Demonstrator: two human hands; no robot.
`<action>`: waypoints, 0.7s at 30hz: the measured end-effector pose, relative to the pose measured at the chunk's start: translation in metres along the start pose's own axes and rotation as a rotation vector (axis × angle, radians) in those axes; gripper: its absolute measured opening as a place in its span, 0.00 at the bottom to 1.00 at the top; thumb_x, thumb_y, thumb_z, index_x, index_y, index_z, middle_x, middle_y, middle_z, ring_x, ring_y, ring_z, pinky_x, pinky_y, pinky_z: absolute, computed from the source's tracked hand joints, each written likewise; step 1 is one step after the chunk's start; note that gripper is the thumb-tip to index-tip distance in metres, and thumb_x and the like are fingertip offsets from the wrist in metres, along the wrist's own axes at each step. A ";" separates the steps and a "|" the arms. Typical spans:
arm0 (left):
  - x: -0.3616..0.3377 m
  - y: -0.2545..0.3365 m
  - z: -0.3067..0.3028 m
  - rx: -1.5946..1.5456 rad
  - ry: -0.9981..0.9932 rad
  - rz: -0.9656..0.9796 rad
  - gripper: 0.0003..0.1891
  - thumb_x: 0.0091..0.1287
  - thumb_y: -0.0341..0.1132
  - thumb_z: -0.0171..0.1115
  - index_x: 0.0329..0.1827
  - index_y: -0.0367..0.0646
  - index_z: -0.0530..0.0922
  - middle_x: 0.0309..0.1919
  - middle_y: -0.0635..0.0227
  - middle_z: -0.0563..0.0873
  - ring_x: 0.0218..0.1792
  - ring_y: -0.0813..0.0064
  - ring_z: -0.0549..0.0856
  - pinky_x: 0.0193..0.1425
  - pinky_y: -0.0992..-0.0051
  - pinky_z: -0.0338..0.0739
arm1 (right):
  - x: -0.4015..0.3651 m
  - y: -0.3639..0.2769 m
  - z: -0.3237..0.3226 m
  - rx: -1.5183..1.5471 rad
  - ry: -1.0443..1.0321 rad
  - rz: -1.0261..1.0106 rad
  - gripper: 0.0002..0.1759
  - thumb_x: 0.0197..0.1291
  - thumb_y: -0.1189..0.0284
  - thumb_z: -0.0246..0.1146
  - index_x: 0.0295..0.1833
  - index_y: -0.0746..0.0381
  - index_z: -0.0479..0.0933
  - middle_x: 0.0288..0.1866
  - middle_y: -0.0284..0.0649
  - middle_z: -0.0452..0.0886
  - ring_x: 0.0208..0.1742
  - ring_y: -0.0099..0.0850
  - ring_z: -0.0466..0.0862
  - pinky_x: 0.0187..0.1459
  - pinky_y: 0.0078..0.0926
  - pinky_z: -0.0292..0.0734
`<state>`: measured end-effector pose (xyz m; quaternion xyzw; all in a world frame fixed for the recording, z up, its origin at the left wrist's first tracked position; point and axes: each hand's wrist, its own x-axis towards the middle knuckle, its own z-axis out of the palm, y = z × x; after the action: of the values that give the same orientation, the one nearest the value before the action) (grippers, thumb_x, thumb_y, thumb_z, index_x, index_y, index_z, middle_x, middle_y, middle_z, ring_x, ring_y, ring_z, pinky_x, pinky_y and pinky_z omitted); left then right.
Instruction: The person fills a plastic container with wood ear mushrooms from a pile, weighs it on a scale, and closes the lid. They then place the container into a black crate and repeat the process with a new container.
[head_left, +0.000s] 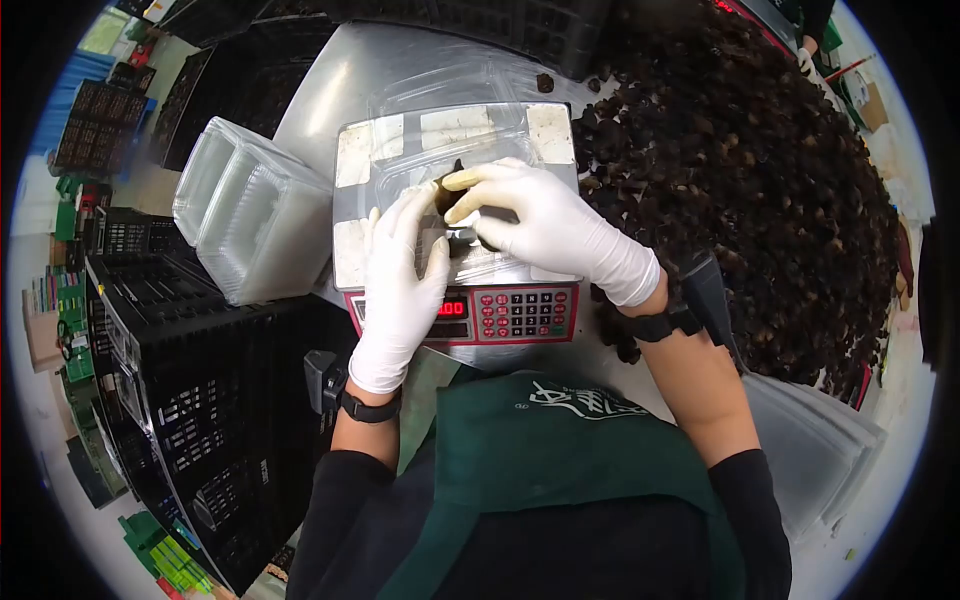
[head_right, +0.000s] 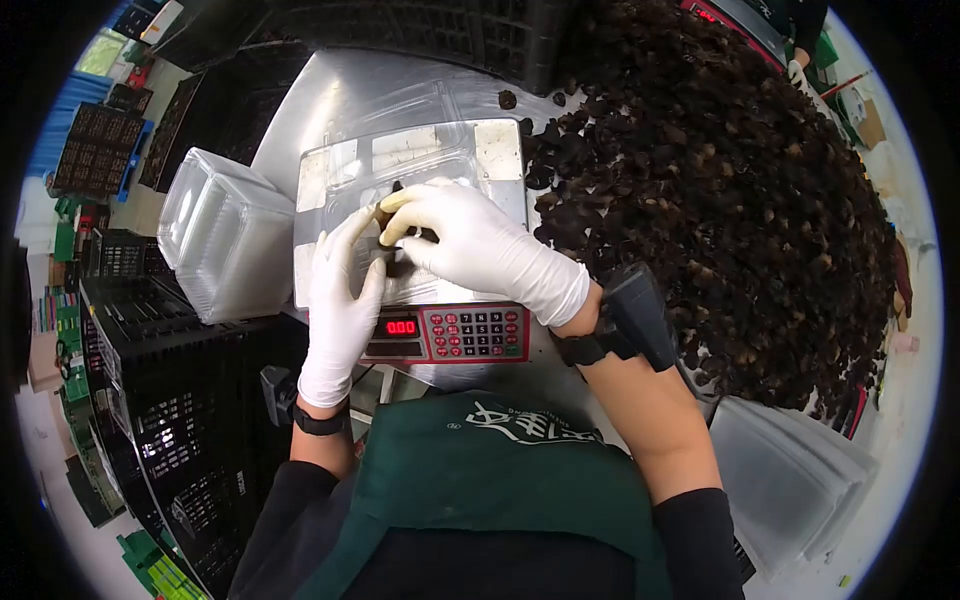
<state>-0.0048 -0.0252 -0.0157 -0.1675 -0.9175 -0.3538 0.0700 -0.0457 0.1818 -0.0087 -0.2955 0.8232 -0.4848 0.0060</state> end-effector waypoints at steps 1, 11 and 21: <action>0.001 0.001 0.000 0.005 -0.001 -0.002 0.29 0.65 0.24 0.62 0.72 0.45 0.72 0.65 0.57 0.79 0.69 0.55 0.75 0.80 0.48 0.55 | 0.000 -0.001 -0.001 0.033 0.001 0.016 0.12 0.59 0.77 0.63 0.48 0.64 0.85 0.58 0.43 0.85 0.59 0.40 0.83 0.63 0.33 0.77; 0.043 -0.006 0.001 0.326 0.093 0.072 0.21 0.60 0.27 0.71 0.58 0.46 0.81 0.43 0.61 0.86 0.39 0.60 0.84 0.51 0.63 0.77 | -0.042 0.014 -0.057 0.205 0.450 0.422 0.12 0.64 0.81 0.59 0.49 0.68 0.85 0.45 0.38 0.88 0.43 0.22 0.84 0.48 0.19 0.79; 0.056 0.000 0.007 0.131 0.041 0.037 0.21 0.57 0.18 0.70 0.55 0.41 0.83 0.33 0.66 0.83 0.33 0.74 0.82 0.43 0.75 0.78 | -0.083 0.010 -0.011 -0.222 0.258 0.336 0.17 0.52 0.74 0.71 0.50 0.59 0.81 0.43 0.41 0.79 0.39 0.39 0.83 0.43 0.32 0.81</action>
<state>-0.0569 -0.0063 -0.0071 -0.1723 -0.9338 -0.2952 0.1059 0.0151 0.2352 -0.0340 -0.0886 0.9031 -0.4171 -0.0513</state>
